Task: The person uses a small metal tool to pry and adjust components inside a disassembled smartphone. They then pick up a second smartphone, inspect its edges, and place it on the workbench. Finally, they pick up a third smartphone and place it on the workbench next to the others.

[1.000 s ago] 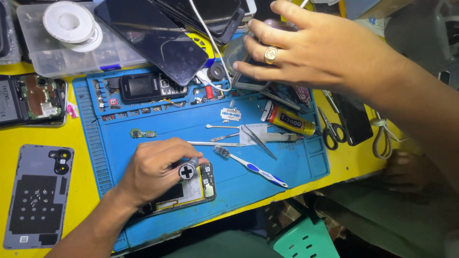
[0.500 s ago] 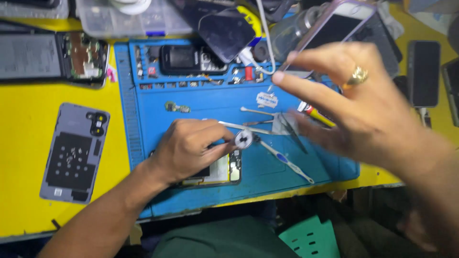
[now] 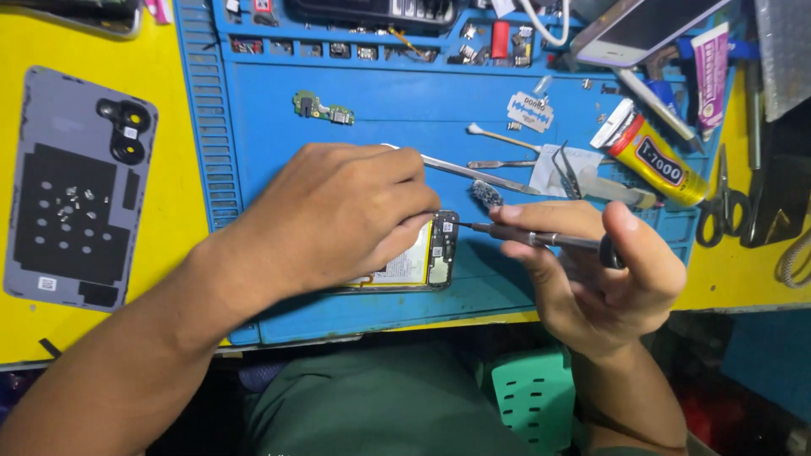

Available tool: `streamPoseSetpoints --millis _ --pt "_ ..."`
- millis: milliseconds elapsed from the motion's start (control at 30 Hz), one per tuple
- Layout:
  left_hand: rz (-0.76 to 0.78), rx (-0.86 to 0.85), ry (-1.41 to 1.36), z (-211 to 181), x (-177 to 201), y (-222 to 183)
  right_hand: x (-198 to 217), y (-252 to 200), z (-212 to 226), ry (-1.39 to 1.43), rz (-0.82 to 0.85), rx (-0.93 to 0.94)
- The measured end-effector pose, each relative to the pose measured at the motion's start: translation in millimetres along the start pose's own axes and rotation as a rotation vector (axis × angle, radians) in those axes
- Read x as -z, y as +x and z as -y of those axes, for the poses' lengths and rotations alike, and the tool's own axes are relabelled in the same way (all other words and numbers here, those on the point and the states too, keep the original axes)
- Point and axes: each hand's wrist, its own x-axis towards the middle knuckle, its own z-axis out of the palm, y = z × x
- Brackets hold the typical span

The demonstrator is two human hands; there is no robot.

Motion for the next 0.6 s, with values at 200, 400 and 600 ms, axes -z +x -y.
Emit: streamPoseSetpoints --millis 200,400,600 --pt "0.070 0.045 -0.009 3.9 -2.3 -0.9 -5.6 -4.4 -9.3 0.036 0.001 0.010" --pt "0.068 0.030 -0.013 5.1 -3.2 -1.2 -7.1 1.4 -12.6 0.001 0.026 0.034" --pt "0.040 0.022 -0.030 5.7 -4.8 -1.4 -3.3 14.6 -3.0 -0.036 0.133 0.098"
